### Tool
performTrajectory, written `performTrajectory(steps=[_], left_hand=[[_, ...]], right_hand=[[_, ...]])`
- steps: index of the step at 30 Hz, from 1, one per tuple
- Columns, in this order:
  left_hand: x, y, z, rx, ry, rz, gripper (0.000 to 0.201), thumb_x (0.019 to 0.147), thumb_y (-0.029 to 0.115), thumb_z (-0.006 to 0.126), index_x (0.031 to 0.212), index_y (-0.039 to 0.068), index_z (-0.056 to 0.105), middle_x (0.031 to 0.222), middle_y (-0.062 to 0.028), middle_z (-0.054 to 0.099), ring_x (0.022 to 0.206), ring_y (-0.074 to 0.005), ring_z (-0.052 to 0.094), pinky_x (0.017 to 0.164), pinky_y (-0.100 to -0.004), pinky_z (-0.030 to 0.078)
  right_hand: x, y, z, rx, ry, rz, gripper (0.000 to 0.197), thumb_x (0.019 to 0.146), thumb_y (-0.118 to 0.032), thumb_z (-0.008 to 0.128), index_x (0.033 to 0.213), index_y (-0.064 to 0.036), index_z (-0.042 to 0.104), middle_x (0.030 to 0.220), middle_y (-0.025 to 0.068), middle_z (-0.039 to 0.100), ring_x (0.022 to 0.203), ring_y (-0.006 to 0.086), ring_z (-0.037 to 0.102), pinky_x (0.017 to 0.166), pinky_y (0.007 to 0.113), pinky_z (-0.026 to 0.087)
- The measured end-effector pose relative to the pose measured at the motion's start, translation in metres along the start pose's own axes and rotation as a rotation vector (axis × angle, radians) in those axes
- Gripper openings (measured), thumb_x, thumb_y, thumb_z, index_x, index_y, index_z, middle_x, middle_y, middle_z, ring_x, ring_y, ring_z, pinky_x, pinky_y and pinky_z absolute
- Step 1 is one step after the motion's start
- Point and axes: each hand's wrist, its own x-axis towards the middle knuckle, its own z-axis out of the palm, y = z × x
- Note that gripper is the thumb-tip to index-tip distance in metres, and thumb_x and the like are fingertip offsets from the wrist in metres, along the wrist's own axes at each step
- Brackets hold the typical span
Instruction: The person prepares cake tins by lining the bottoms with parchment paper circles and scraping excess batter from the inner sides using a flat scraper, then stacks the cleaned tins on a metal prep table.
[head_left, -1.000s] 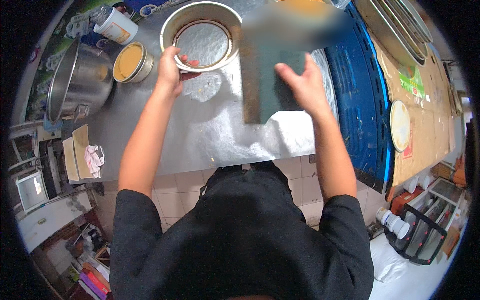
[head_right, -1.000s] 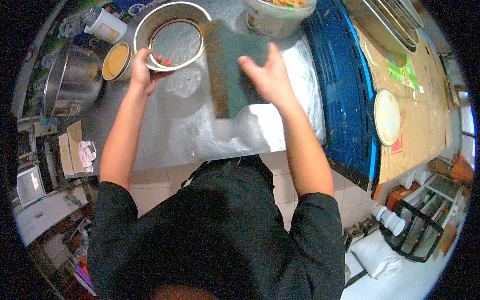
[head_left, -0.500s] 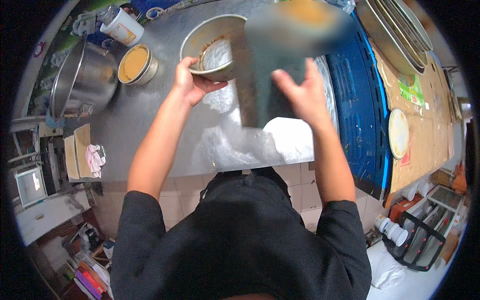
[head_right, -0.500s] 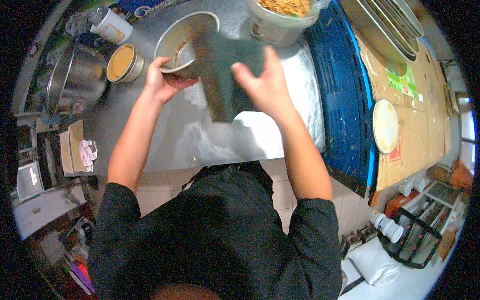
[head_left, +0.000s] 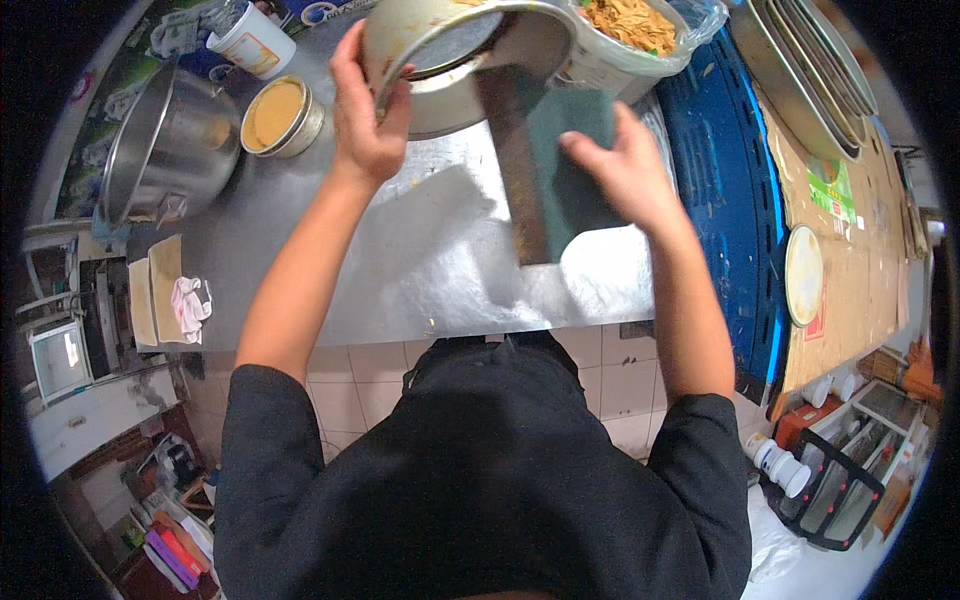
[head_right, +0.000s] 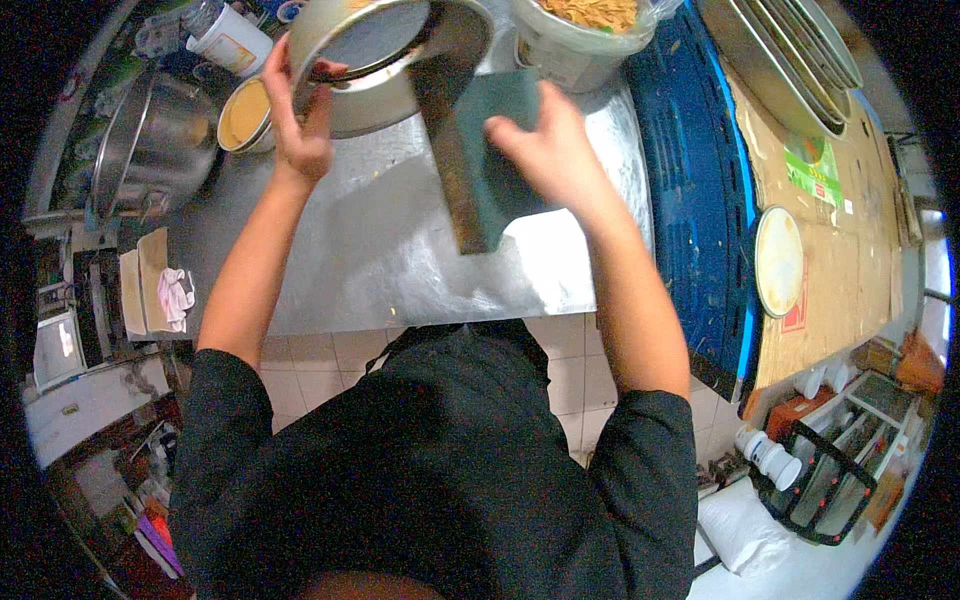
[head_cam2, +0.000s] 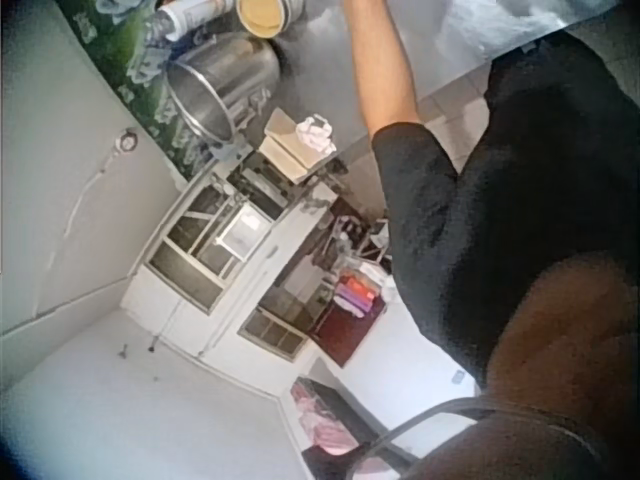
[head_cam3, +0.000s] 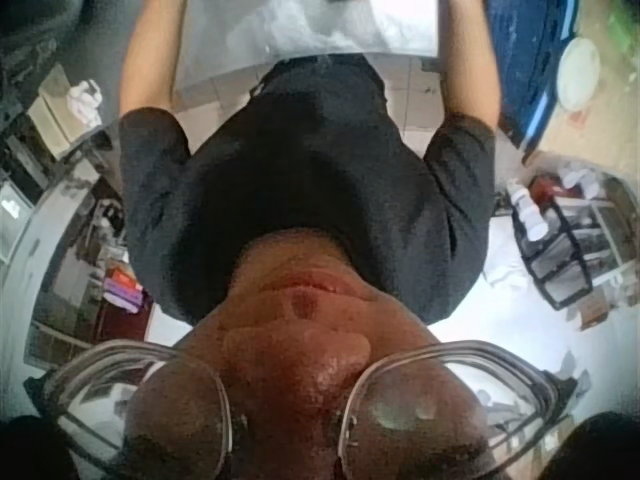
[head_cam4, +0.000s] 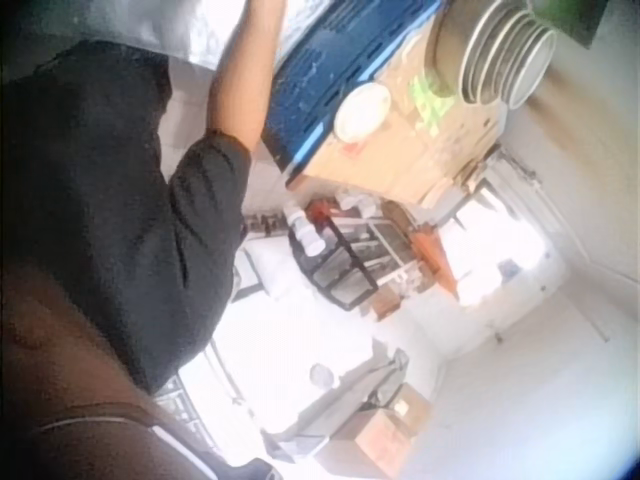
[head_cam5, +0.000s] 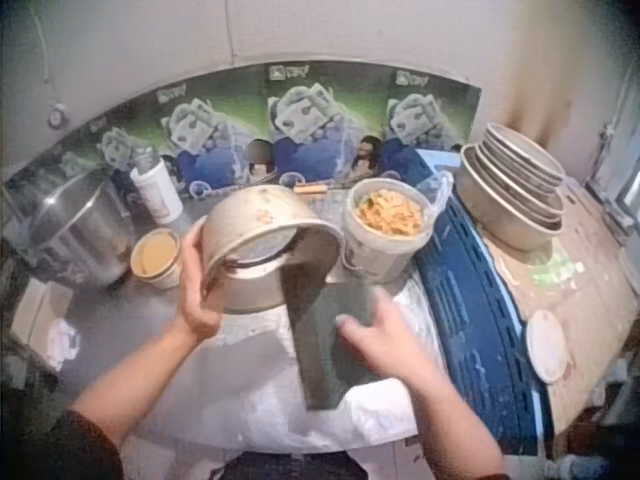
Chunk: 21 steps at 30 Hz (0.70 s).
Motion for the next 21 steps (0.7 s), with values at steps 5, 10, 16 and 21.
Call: performTrajectory(steps=[5, 10, 16, 21], left_hand=[[-0.01, -0.013, 0.001, -0.145, 0.016, -0.126, 0.051, 0.086, 0.005, 0.048, 0.13, 0.0, 0.023, 0.118, -0.0149, 0.044, 0.095, -0.018, 0.052, 0.087, -0.0311, 0.042], [-0.025, -0.04, 0.007, -0.283, 0.131, -0.342, 0.047, 0.09, 0.013, 0.044, 0.13, 0.002, 0.023, 0.112, -0.0108, 0.046, 0.096, -0.0176, 0.051, 0.087, -0.0315, 0.041], [-0.045, -0.044, 0.027, -0.533, 0.314, -0.713, 0.037, 0.091, 0.038, 0.045, 0.099, 0.004, 0.056, 0.098, -0.01, 0.061, 0.094, -0.0185, 0.056, 0.087, -0.0327, 0.042], [-0.051, -0.042, 0.025, -0.718, 0.289, -0.791, 0.039, 0.091, 0.043, 0.045, 0.101, 0.006, 0.053, 0.097, -0.0086, 0.06, 0.092, -0.0184, 0.056, 0.085, -0.0326, 0.043]], right_hand=[[-0.007, 0.0, 0.009, 0.334, -0.038, 0.146, 0.036, 0.078, -0.015, 0.064, 0.107, 0.0013, 0.051, 0.092, 0.0078, 0.061, 0.083, 0.0133, 0.056, 0.077, 0.028, 0.046], [-0.013, 0.016, 0.056, 0.221, 0.05, -0.069, 0.031, 0.079, -0.01, 0.061, 0.105, 0.0025, 0.051, 0.09, 0.0102, 0.062, 0.075, 0.0162, 0.06, 0.071, 0.032, 0.051], [-0.015, 0.02, 0.067, 0.361, -0.001, 0.106, 0.037, 0.078, -0.012, 0.063, 0.11, 0.0026, 0.051, 0.093, 0.0107, 0.063, 0.08, 0.0203, 0.061, 0.075, 0.033, 0.049], [-0.014, 0.012, 0.049, 0.528, -0.059, 0.222, 0.04, 0.076, -0.015, 0.065, 0.109, 0.0034, 0.051, 0.095, 0.0101, 0.061, 0.081, 0.0166, 0.059, 0.075, 0.032, 0.048]])
